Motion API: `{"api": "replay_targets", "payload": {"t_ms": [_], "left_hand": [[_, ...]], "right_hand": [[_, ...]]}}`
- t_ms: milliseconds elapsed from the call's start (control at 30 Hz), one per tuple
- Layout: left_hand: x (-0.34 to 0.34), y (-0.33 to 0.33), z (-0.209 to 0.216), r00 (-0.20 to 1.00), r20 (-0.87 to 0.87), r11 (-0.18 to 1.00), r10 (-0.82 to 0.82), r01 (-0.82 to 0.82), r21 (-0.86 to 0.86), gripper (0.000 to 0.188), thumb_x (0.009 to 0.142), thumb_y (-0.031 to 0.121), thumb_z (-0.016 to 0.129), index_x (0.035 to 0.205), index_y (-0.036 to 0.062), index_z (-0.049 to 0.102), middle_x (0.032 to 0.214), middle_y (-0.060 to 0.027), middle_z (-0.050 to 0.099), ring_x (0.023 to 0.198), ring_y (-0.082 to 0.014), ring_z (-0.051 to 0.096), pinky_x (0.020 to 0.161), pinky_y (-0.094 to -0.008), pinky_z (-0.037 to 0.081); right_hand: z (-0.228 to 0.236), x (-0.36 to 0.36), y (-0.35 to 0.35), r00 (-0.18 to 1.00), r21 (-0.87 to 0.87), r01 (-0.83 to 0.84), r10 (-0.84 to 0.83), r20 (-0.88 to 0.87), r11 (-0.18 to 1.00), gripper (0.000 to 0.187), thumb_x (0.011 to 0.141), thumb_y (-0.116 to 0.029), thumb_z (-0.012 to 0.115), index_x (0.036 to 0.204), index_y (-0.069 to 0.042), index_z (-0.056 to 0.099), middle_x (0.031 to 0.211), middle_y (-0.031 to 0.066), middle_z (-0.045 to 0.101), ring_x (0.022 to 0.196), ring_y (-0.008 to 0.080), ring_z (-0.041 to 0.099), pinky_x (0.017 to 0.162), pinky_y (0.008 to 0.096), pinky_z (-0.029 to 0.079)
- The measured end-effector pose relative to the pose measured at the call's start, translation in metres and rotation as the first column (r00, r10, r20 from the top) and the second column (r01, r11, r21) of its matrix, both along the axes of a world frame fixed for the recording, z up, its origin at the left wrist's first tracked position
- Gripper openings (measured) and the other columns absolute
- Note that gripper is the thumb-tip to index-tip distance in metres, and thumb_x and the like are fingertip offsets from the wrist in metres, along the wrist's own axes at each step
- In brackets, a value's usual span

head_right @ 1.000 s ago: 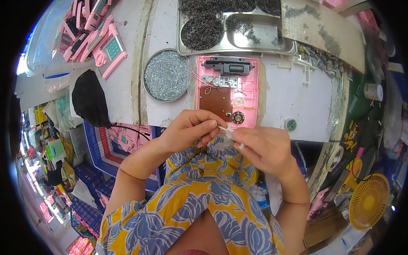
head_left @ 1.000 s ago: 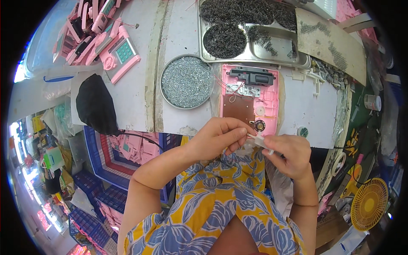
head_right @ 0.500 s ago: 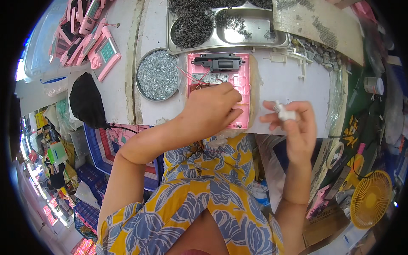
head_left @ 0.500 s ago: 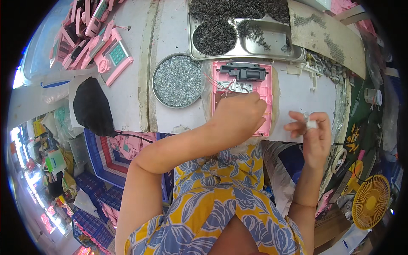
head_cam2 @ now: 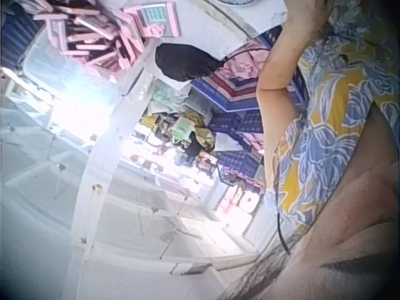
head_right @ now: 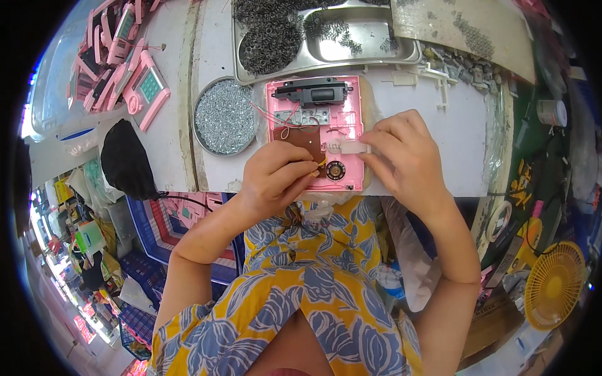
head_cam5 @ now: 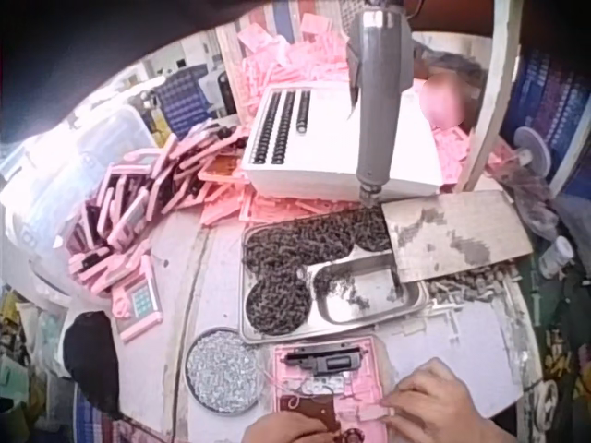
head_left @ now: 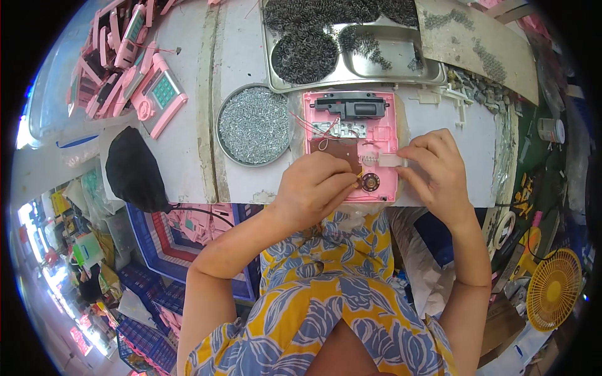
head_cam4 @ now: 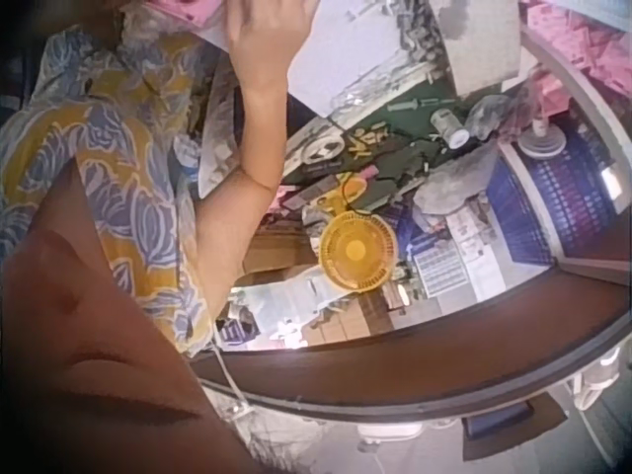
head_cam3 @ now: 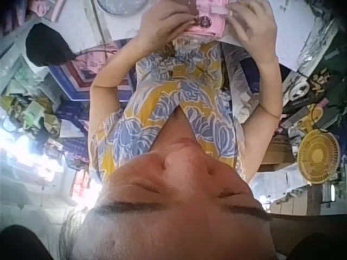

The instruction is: Assembling a pink toy cash register by soldering internal wires and using an electric screwdriver.

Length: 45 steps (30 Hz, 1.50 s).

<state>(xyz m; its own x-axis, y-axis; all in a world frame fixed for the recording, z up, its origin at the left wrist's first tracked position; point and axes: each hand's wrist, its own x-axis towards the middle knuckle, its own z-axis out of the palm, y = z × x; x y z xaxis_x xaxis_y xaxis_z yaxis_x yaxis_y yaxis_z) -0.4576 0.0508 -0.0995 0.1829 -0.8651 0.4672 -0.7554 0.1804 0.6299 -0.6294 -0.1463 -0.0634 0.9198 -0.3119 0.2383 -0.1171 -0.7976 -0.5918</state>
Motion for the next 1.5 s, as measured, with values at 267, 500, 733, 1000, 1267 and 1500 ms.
{"api": "replay_targets", "payload": {"t_ms": [267,500,733,1000,1267,1500], "left_hand": [[0.000,0.000,-0.004,1.000,0.016,1.000,0.001,-0.001,0.011,0.027,0.072,0.006,0.081,0.095,0.0052,0.067,0.099,-0.0084,0.069,0.080,-0.0269,0.067,0.066,-0.0364,0.053],[0.001,-0.003,0.001,0.998,0.063,0.997,-0.032,0.028,0.071,0.025,0.074,0.009,0.079,0.095,0.0067,0.065,0.115,-0.0081,0.070,0.082,-0.0232,0.065,0.068,-0.0347,0.051],[0.013,-0.009,0.005,0.953,0.217,0.963,-0.213,0.166,0.214,0.027,0.075,0.019,0.068,0.100,0.0100,0.064,0.130,-0.0042,0.066,0.083,-0.0165,0.060,0.065,-0.0311,0.050],[0.017,-0.016,0.013,0.965,0.083,0.952,-0.247,0.226,0.207,0.043,0.072,0.010,0.080,0.110,0.0060,0.063,0.127,-0.0099,0.068,0.077,-0.0245,0.062,0.066,-0.0351,0.052],[0.016,-0.017,0.022,0.971,-0.021,0.957,-0.239,0.239,0.167,0.044,0.075,0.006,0.079,0.116,0.0055,0.063,0.121,-0.0122,0.068,0.080,-0.0267,0.064,0.067,-0.0352,0.052],[-0.011,-0.047,0.069,0.836,-0.548,0.924,0.042,0.175,0.339,0.025,0.091,0.002,0.070,0.114,-0.0002,0.062,0.093,-0.0071,0.067,0.072,-0.0075,0.061,0.062,-0.0209,0.048]], "right_hand": [[0.005,0.020,-0.004,0.983,-0.117,-0.165,0.173,0.058,0.979,0.030,0.068,-0.006,0.081,0.095,-0.003,0.069,0.095,0.0090,0.065,0.089,0.0303,0.059,0.074,0.0386,0.050],[-0.020,0.020,-0.005,0.978,0.021,-0.168,0.164,0.131,0.985,0.028,0.070,-0.007,0.081,0.094,-0.002,0.068,0.096,0.0104,0.065,0.088,0.0312,0.060,0.073,0.0387,0.051],[-0.011,0.018,0.013,0.992,-0.125,-0.122,0.123,-0.003,0.985,0.024,0.072,-0.010,0.078,0.092,-0.004,0.067,0.097,0.0081,0.063,0.095,0.0292,0.059,0.079,0.0395,0.050],[-0.020,-0.023,-0.095,0.900,-0.056,0.432,-0.435,-0.044,0.900,0.023,0.085,-0.007,0.067,0.108,-0.004,0.070,0.097,0.0122,0.069,0.085,0.0293,0.066,0.076,0.0379,0.053],[-0.034,-0.033,-0.143,0.832,-0.341,0.385,-0.483,-0.274,0.858,0.032,0.088,-0.021,0.071,0.116,-0.007,0.065,0.079,0.0115,0.070,0.070,0.0322,0.068,0.067,0.0411,0.053],[-0.005,-0.039,-0.051,0.904,0.074,0.427,-0.424,-0.054,0.901,0.035,0.084,-0.015,0.077,0.115,-0.006,0.064,0.074,0.0089,0.070,0.060,0.0210,0.069,0.057,0.0315,0.053]]}}
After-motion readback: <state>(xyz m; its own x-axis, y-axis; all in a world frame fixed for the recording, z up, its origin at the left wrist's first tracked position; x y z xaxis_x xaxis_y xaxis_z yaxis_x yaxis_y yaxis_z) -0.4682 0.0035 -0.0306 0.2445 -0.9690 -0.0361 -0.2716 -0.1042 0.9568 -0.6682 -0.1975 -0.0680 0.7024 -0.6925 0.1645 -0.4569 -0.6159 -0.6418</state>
